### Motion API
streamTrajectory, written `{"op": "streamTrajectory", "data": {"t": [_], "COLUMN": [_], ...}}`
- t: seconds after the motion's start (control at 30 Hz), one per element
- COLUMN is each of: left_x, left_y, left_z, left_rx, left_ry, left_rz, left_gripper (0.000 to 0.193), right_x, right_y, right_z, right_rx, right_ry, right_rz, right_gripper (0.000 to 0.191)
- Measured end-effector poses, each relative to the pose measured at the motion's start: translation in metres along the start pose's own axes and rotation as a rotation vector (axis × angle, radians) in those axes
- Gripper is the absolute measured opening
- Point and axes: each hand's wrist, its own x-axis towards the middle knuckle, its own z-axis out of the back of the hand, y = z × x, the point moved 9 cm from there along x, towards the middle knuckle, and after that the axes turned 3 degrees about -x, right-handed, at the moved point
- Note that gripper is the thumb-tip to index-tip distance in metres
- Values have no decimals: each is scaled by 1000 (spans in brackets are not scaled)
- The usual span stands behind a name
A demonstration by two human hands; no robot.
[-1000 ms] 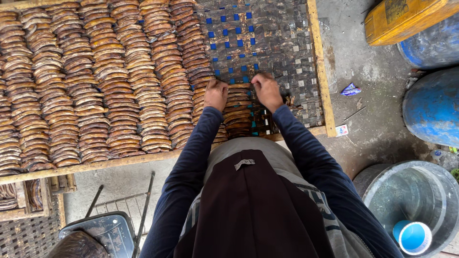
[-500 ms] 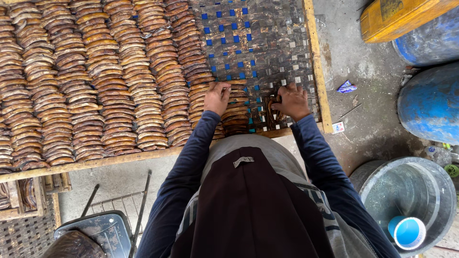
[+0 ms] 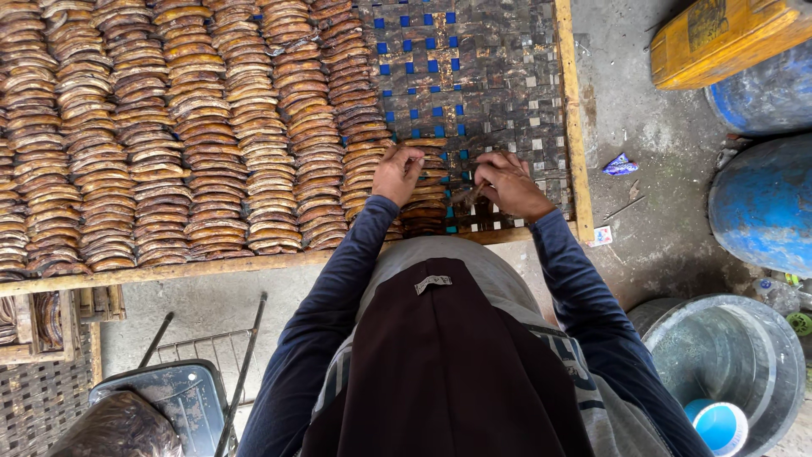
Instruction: The person stands over a woven bamboo drying tray covered with dried banana slices and picks through them by hand, removing dark or spoiled slices and gathering them into a pile at the edge of the tray. They work across the tray section by section, leaving the lighter acceptable slices in place.
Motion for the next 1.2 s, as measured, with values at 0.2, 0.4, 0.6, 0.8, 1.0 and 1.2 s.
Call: {"op": "streamTrajectory", "data": {"t": [0.2,0.4,0.6,0.8,1.0,1.2], "left_x": [2,2,11,17,19,12], "left_y": [-9,-3,-5,12,27,61], "left_z": [-38,-29,-3,4,41,69], "left_rx": [-588,-706,-723,-751,-605,-673], "left_ry": [367,343,216,109,-137,-267], "left_rz": [75,176,-16,159,218,385], "left_gripper": [33,34,30,23,25,22], "right_x": [30,63,71,83,114,127], "right_y": [19,29,27,30,64,74], "right_z": [-6,-4,8,20,35,39], "right_rx": [562,840,921,935,823,531], "right_ry": [145,58,-24,-175,-296,-394], "right_rz": [67,35,-57,-127,-86,-160], "right_gripper": [18,19,19,11,9,8]}}
